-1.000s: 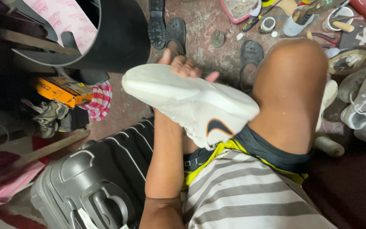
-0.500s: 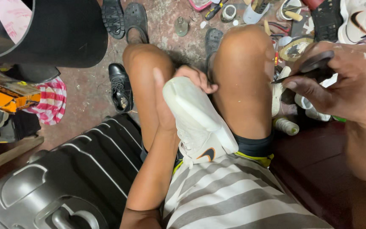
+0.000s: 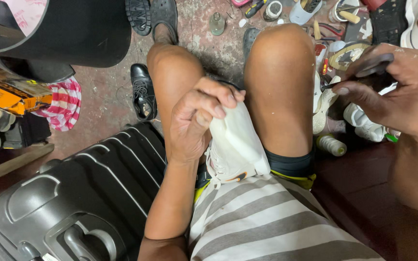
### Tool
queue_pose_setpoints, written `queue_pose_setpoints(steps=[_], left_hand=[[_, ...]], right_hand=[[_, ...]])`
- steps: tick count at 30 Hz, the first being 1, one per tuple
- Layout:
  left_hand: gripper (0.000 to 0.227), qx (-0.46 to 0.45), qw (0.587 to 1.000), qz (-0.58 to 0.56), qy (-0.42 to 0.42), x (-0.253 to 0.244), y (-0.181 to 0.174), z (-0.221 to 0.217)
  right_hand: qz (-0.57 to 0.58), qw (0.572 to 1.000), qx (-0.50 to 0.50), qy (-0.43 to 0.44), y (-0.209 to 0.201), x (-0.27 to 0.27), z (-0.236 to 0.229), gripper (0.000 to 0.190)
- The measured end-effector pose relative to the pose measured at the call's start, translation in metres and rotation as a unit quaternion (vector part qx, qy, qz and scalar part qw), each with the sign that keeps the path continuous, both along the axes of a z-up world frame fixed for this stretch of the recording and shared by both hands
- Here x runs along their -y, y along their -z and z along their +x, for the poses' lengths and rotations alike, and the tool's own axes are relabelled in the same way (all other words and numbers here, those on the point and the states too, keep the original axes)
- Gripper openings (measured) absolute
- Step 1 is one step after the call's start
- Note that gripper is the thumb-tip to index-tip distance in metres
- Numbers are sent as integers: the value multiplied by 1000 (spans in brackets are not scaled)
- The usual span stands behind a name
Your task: The person uses a curved metal tool to scrape and trim the white sole of a sneaker. They repeatedly scrape the edges and sides of the sole, occasionally wiping the surface with a cloth. The person works on one shoe at a time in a cluttered workshop.
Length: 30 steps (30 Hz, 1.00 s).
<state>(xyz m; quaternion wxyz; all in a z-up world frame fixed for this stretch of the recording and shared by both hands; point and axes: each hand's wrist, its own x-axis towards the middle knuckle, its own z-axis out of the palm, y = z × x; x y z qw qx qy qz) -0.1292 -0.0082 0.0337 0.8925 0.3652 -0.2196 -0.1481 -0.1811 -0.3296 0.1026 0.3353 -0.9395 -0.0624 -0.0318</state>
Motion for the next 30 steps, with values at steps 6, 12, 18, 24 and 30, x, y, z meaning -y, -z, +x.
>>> queue_pose_setpoints(steps=[6, 12, 18, 24, 30], left_hand=[[30, -4, 1000, 17, -11, 4, -2, 2], [34, -50, 996, 50, -55, 21, 8, 8], [37, -26, 994, 89, -51, 22, 7, 8], [38, -28, 995, 89, -38, 20, 5, 9], [39, -27, 995, 95, -24, 21, 5, 9]], right_hand=[[105, 994, -6, -13, -4, -3, 2, 22], [29, 986, 97, -133, -19, -48, 19, 24], [-126, 950, 202, -202, -38, -85, 43, 32], [-180, 929, 219, -239, -44, -93, 56, 33], [-201, 914, 254, -244, -44, -89, 55, 33]])
